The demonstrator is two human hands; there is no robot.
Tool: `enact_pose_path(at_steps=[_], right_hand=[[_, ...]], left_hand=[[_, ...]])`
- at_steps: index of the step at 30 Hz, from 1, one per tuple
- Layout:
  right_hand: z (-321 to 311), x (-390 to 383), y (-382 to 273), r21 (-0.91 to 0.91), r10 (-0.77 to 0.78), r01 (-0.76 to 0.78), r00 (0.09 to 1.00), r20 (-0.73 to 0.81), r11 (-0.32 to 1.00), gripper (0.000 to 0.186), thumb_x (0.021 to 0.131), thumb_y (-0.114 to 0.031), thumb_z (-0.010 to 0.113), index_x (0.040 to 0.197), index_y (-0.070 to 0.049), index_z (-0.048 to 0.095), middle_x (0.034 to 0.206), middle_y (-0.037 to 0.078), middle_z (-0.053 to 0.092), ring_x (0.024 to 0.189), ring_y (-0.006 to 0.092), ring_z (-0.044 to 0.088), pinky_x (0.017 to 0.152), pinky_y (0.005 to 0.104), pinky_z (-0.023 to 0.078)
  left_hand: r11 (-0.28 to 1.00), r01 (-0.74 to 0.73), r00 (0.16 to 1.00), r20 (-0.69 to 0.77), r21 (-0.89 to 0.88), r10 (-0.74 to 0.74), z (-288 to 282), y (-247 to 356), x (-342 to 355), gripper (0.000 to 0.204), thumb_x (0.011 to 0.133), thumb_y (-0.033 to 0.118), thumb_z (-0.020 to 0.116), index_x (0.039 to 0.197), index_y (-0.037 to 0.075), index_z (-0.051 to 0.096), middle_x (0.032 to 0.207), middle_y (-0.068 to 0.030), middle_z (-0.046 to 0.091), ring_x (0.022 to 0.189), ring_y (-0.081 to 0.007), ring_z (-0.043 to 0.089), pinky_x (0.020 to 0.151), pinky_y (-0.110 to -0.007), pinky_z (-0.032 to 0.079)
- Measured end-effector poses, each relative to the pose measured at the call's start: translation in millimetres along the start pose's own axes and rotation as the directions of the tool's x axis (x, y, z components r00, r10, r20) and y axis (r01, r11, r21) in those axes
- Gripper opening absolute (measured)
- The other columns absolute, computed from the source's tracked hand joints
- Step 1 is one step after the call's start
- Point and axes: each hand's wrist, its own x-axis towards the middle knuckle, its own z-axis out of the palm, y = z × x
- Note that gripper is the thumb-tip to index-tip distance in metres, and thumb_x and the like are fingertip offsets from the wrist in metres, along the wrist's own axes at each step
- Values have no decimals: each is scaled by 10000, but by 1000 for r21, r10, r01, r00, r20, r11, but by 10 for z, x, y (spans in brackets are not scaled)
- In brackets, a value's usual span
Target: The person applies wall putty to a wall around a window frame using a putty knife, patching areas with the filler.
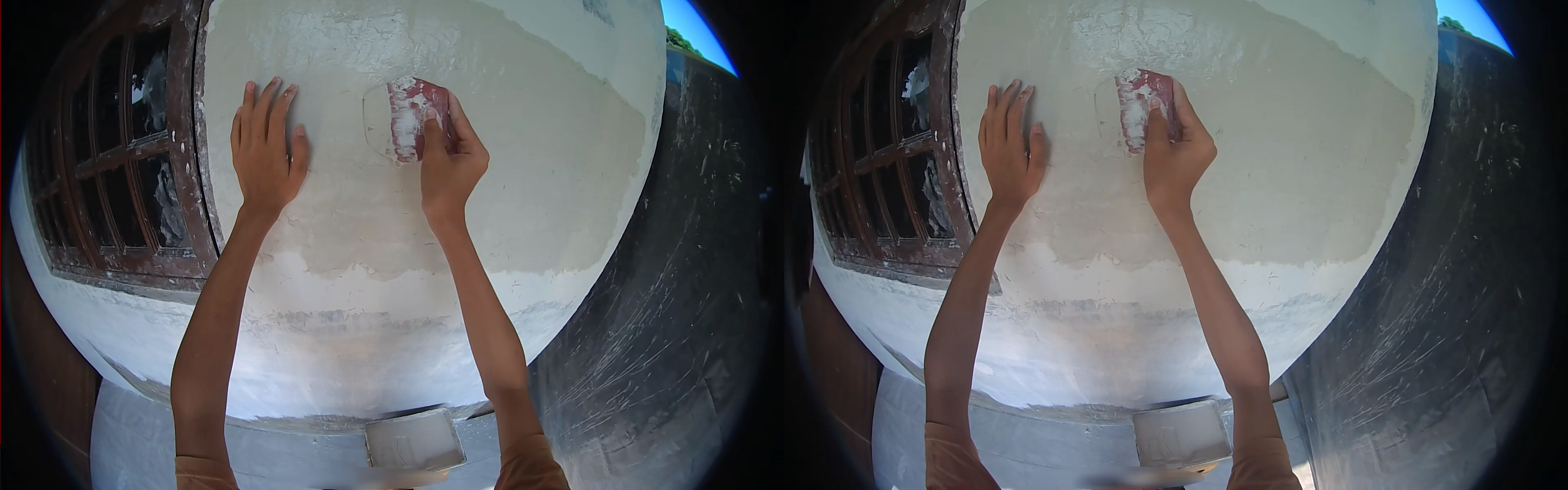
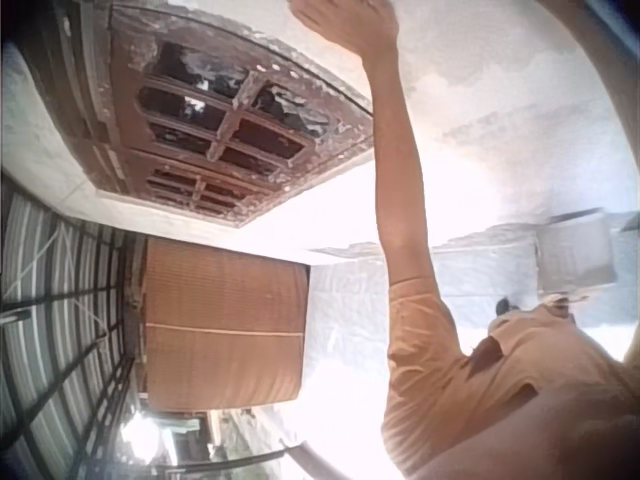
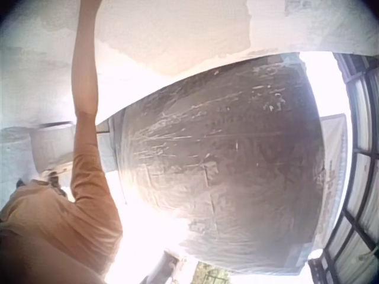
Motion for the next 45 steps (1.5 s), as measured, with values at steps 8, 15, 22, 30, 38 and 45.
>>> enact_pose_path(at_steps=[8, 15, 22, 30, 38, 45], right_hand=[[-835, 354, -12, -96, 72, -113, 930, -359, 989, 392, 930, -26, 606, 1297, 96, 550, 1137, 159, 674, 938, 162, 664, 797, 278, 549], [-878, 87, -380, -169, 65, -111, 965, -252, 979, 400, 931, -51, 609, 1295, 100, 538, 1145, 185, 657, 986, 192, 657, 821, 294, 559], [-1057, -650, -550, -167, 266, -293, 949, -167, 941, 370, 925, -13, 615, 1275, 81, 541, 1101, 132, 676, 955, 145, 658, 833, 286, 554], [-1864, -1714, -369, -159, 555, -552, 831, -28, 818, 297, 948, -39, 593, 1226, 50, 539, 1010, 138, 708, 861, 106, 641, 745, 254, 532], [-3228, -3114, -25, -230, 915, -908, 383, -122, 350, 408, 924, -44, 639, 1300, 24, 498, 1098, 168, 677, 941, 191, 671, 753, 327, 595], [-4106, -4528, -27, -421, 961, -903, 190, -203, 89, 457, 875, -52, 673, 1299, 23, 521, 1096, 169, 688, 893, 168, 681, 713, 280, 568]], left_hand=[[998, 1, 1000, -4, 58, -1, 49, -6, -22, 462, 915, 159, 496, 1369, 77, 508, 1451, -132, 460, 1407, -378, 336, 1113, -501, 275], [1000, -22, 999, 30, -18, 23, -51, 198, -162, 437, 947, 206, 511, 1374, 113, 512, 1456, -90, 464, 1403, -364, 351, 1100, -497, 306], [988, 48, 990, 137, -149, -27, -327, 530, -682, 434, 952, 208, 520, 1378, 128, 508, 1467, -79, 455, 1404, -362, 350, 1091, -494, 322], [992, 107, 889, 453, -73, -63, -1005, 1119, -1713, 460, 939, 208, 520, 1380, 83, 475, 1467, -133, 427, 1407, -400, 317, 1086, -529, 317], [938, 334, 591, 755, 91, -284, -2017, 2222, -3362, 444, 975, 246, 532, 1399, 129, 468, 1467, -88, 455, 1421, -358, 332, 1085, -494, 347], [823, 478, 223, 864, 307, -451, -2907, 3028, -4552, 447, 958, 237, 539, 1382, 116, 470, 1444, -100, 463, 1420, -330, 338, 1077, -491, 370]])
